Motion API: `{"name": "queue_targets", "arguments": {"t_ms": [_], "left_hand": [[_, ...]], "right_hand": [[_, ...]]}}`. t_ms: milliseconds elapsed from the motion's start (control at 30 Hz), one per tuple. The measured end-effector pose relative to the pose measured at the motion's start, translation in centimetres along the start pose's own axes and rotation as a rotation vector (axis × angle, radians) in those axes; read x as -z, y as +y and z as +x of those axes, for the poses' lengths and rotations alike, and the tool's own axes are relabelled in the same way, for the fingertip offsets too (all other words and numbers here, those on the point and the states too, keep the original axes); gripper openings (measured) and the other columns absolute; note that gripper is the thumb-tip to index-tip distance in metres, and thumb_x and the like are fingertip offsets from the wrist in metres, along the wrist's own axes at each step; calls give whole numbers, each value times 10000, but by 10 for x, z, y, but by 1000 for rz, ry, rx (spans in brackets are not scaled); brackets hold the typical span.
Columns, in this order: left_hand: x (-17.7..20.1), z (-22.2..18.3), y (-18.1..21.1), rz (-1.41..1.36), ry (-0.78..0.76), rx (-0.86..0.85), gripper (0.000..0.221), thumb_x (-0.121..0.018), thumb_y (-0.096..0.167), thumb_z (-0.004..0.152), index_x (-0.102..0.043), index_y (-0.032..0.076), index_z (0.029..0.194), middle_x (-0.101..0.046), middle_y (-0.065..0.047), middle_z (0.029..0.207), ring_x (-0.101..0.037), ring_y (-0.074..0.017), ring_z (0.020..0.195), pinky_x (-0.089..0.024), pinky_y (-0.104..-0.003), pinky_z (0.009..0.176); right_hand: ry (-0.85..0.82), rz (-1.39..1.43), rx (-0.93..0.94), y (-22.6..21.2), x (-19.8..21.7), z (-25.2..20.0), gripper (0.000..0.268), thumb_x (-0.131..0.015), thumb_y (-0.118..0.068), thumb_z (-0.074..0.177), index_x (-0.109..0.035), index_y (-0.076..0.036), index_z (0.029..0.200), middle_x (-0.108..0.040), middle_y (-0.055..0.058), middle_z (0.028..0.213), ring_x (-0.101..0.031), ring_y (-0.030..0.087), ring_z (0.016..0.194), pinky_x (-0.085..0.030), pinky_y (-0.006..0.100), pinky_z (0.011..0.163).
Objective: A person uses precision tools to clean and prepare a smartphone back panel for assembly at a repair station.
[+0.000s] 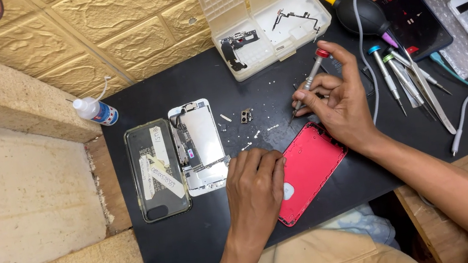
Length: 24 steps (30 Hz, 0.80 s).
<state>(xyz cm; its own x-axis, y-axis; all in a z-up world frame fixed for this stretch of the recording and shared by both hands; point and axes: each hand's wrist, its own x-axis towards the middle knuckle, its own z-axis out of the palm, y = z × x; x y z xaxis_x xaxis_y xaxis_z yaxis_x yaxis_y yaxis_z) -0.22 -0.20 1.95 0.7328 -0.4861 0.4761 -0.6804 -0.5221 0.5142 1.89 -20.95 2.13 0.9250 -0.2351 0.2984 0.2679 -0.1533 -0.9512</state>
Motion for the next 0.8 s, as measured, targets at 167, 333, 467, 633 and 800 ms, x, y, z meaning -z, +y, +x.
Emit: {"name": "queue_targets", "arguments": {"t_ms": [167, 333, 467, 633, 800], "left_hand": [[3, 3, 0, -97, 52, -8, 29, -721, 45, 914, -738, 24, 902, -619, -88, 749, -632, -283, 755, -465, -370, 686], [3, 1, -2, -111, 52, -7, 26, -720, 48, 913, -738, 32, 905, -622, -90, 754, -635, -286, 762, -463, -372, 698], [3, 2, -2, -110, 49, -12, 32, -718, 51, 916, -735, 26, 904, -625, -100, 760, -640, -299, 778, -468, -382, 703], [3, 1, -2, -111, 45, -12, 35, -713, 52, 919, -735, 28, 906, -618, -99, 763, -633, -294, 777, -463, -377, 700], [3, 2, -1, -118, 38, -1, 37, -712, 49, 920, -737, 24, 911, -625, -104, 767, -634, -297, 772, -460, -376, 693]], "right_hand": [[10, 29, 121, 21, 7, -1, 788, -643, 96, 985, -166, -88, 1585, -671, 230, 904, -725, 274, 799, -690, 379, 699], [9, -19, 132, 23, 6, 1, 773, -673, 80, 976, -203, -61, 1573, -661, 214, 872, -710, 254, 751, -679, 367, 657], [19, -44, 139, 22, 6, 4, 756, -679, 63, 987, -211, -52, 1570, -656, 201, 869, -705, 242, 745, -678, 360, 654], [24, -57, 123, 22, 5, 4, 751, -686, 44, 988, -222, -58, 1569, -656, 194, 873, -707, 238, 747, -676, 359, 661], [21, -56, 113, 21, 4, 4, 757, -687, 47, 985, -219, -60, 1571, -659, 194, 873, -711, 240, 750, -678, 359, 664]]}}
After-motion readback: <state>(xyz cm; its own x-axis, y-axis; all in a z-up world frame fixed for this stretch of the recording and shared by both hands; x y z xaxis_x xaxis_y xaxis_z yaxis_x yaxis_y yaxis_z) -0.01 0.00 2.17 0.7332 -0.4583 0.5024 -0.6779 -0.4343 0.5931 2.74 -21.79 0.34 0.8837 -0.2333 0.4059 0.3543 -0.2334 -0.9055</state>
